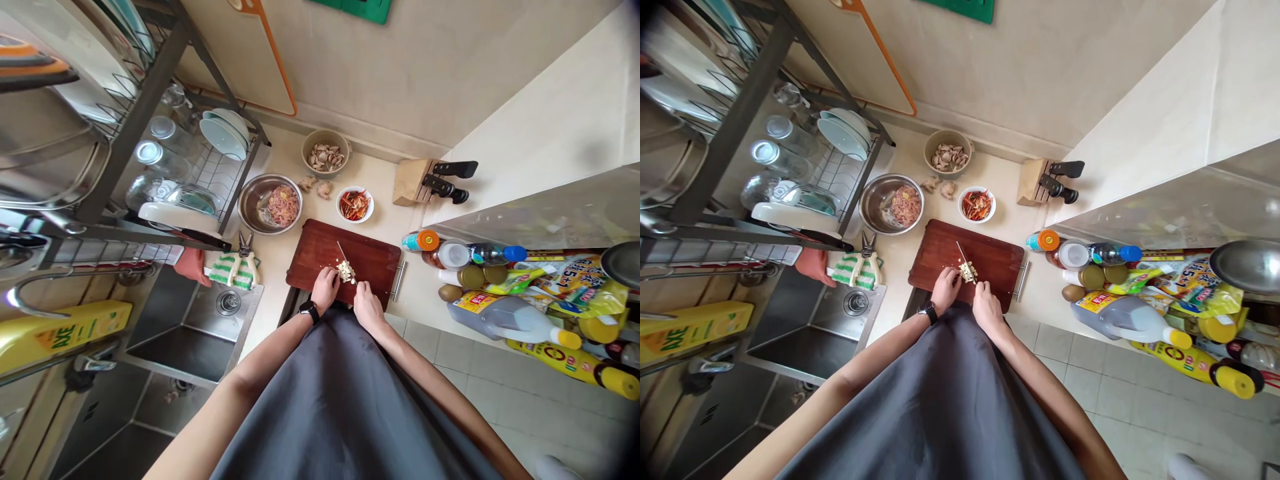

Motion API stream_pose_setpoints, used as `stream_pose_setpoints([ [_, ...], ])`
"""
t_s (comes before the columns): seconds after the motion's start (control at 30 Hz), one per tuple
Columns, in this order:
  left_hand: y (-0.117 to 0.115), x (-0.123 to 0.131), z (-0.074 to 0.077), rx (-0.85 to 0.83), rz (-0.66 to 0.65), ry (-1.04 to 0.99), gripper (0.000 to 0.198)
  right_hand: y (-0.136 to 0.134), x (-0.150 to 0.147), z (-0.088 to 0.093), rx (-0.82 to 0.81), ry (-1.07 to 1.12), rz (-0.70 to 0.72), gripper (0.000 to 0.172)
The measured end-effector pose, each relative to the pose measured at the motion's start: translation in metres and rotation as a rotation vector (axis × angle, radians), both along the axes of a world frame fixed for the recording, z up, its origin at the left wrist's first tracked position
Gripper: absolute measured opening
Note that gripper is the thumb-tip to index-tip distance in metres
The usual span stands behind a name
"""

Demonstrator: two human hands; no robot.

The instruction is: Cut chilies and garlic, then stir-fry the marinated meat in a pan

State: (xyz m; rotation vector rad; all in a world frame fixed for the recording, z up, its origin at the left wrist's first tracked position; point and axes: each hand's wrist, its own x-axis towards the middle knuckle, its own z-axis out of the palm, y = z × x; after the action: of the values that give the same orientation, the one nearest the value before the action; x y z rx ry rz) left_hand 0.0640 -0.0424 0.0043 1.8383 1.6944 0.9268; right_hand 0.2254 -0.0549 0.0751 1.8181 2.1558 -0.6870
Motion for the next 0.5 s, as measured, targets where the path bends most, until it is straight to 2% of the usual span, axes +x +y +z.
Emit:
stream_pose_setpoints([
  [0.17, -0.001, 0.001, 0.001, 0.003, 0.016, -0.015, 0.011, -0.003, 0.006, 0.007, 0.030, 0.030, -0.016, 0.027],
  [0.33, -0.003, 0.002, -0.001, 0.003, 0.030, -0.034, 0.011, -0.003, -0.003, 0.018, 0.005, 0.012, 0.027, 0.030],
  [0.5, -0.002, 0.003, -0.003, 0.005, 0.031, -0.015, 0.010, 0.004, -0.011, 0.012, -0.030, 0.006, 0.028, 0.024],
])
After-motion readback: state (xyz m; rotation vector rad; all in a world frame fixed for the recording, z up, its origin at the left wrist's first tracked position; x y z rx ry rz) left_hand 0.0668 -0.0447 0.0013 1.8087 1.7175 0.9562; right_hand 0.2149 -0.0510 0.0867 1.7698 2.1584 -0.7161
